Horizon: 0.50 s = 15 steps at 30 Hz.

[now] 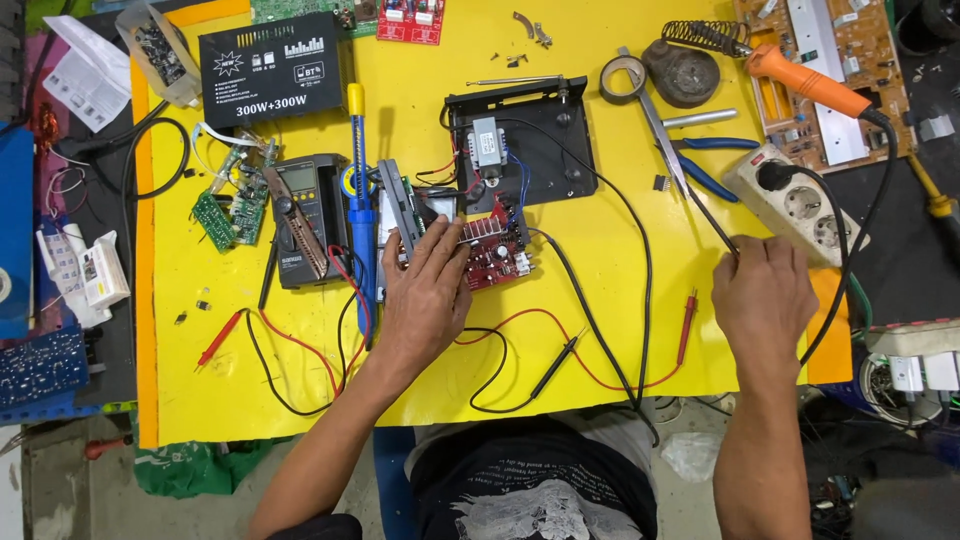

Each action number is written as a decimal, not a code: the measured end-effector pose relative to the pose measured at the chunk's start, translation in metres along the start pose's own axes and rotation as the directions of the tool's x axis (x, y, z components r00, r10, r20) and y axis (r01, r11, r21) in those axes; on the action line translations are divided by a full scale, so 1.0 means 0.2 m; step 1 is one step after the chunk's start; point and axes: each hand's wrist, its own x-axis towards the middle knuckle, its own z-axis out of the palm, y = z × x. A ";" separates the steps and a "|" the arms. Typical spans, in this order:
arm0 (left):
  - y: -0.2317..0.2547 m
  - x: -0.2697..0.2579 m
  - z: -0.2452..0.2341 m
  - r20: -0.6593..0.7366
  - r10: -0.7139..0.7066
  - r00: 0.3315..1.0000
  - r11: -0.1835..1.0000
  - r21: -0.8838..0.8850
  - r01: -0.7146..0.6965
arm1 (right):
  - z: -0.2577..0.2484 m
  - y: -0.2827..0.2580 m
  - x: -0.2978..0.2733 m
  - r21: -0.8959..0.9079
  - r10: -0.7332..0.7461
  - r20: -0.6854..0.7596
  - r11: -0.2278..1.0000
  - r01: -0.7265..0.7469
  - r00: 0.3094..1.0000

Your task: The person holds a red circuit board with copper heat sinks and uses a multimeter to test connections on the board. They then use a screwdriver to adjust components on the board while it is connected to a power source.

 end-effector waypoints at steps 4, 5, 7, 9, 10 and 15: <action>0.00 -0.01 0.02 0.010 -0.008 1.000 1.000 -0.002 0.008 | -0.22 -0.09 -0.13 0.103 0.144 0.228 0.980 -0.170 0.963; -0.01 -0.01 0.02 0.007 -0.007 1.000 1.000 -0.003 0.007 | -0.25 -0.11 -0.18 0.151 0.172 0.232 0.966 -0.210 0.957; 0.00 -0.01 0.02 0.006 -0.011 1.000 1.000 -0.003 0.011 | -0.27 -0.18 -0.26 0.198 0.196 0.241 0.949 -0.246 0.951; 0.00 0.00 0.01 0.002 -0.010 1.000 1.000 -0.007 0.010 | -0.25 -0.28 -0.34 0.357 0.146 0.284 0.901 -0.246 0.948; 0.00 0.00 0.01 0.004 -0.011 1.000 1.000 -0.007 0.011 | -0.26 -0.37 -0.36 0.357 0.145 0.286 0.901 -0.246 0.947; 0.00 0.00 0.01 -0.002 -0.011 1.000 1.000 -0.007 0.011 | -0.18 -0.76 -0.46 0.624 -0.290 0.178 0.772 0.120 0.940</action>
